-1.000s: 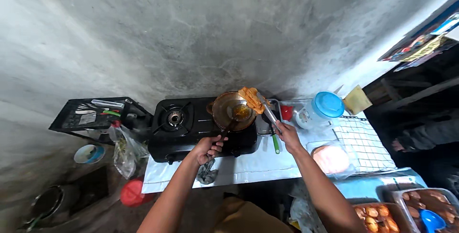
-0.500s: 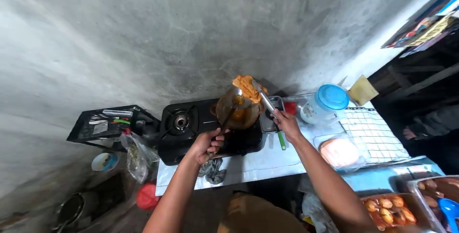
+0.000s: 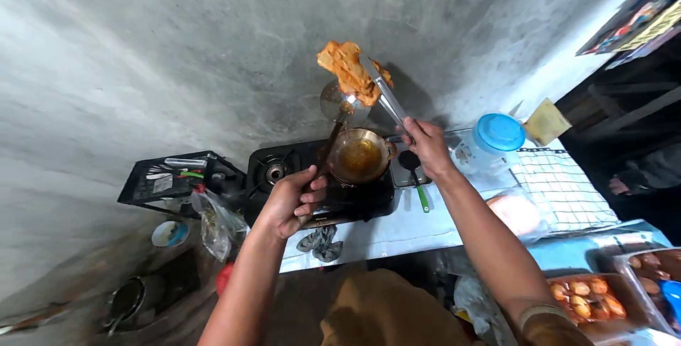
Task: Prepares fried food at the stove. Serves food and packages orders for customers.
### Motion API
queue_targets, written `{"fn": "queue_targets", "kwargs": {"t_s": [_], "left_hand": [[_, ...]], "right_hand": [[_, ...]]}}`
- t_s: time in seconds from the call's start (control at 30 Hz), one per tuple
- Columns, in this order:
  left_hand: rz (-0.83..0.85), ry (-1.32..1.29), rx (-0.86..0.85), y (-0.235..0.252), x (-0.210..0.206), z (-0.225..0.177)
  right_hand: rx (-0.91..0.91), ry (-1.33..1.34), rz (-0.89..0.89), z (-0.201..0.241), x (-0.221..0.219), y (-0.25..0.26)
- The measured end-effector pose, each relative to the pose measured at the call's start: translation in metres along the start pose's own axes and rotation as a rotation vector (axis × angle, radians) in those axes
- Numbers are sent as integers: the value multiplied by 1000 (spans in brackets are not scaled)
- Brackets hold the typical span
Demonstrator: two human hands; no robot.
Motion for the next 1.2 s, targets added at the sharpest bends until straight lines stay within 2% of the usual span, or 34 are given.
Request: {"fn": "queue_targets", "kwargs": {"t_s": [0.13, 0.2, 0.3, 0.37, 0.47, 0.6, 0.73, 0.83, 0.93, 1.0, 1.1, 1.2], "left_hand": [[-15, -3, -1, 7, 9, 22], [-56, -18, 34, 23, 23, 49], [-121, -127, 98, 48, 47, 93], [-159, -186, 123, 55, 50, 108], [-159, -160, 87, 51, 35, 101], [-141, -85, -49, 33, 2, 66], [-133, -68, -115, 26, -17, 63], [-171, -82, -88, 47, -7, 92], [-262, -129, -37, 70, 8, 132], [-292, -166, -29, 74, 11, 146], [-303, -170, -56, 68, 1, 139], [-299, -124, -135, 54, -18, 114]], "right_hand": [[43, -28, 12, -8, -7, -8], [5, -60, 29, -38, -12, -15], [-150, -57, 38, -99, -18, -31], [-237, -35, 32, -119, -17, -35], [-231, -85, 37, -103, -7, -26], [-65, -137, 95, -43, 16, 0], [39, -90, 87, 0, 31, 6], [14, -82, 83, -26, 31, 7], [-142, -91, 109, -94, 28, -8], [-217, -80, 112, -123, 27, -17], [-248, -84, 126, -119, 31, -15], [-139, -142, 162, -70, 36, 2]]}}
Point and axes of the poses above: each hand's wrist, its own y-axis towards the middle knuckle, its own x-axis out of the back of the hand, z = x × y, the point moved 6 cm from there along y, towards the middle knuckle, and after that the axes turned 6 degrees about x, right-handed, at the moved point
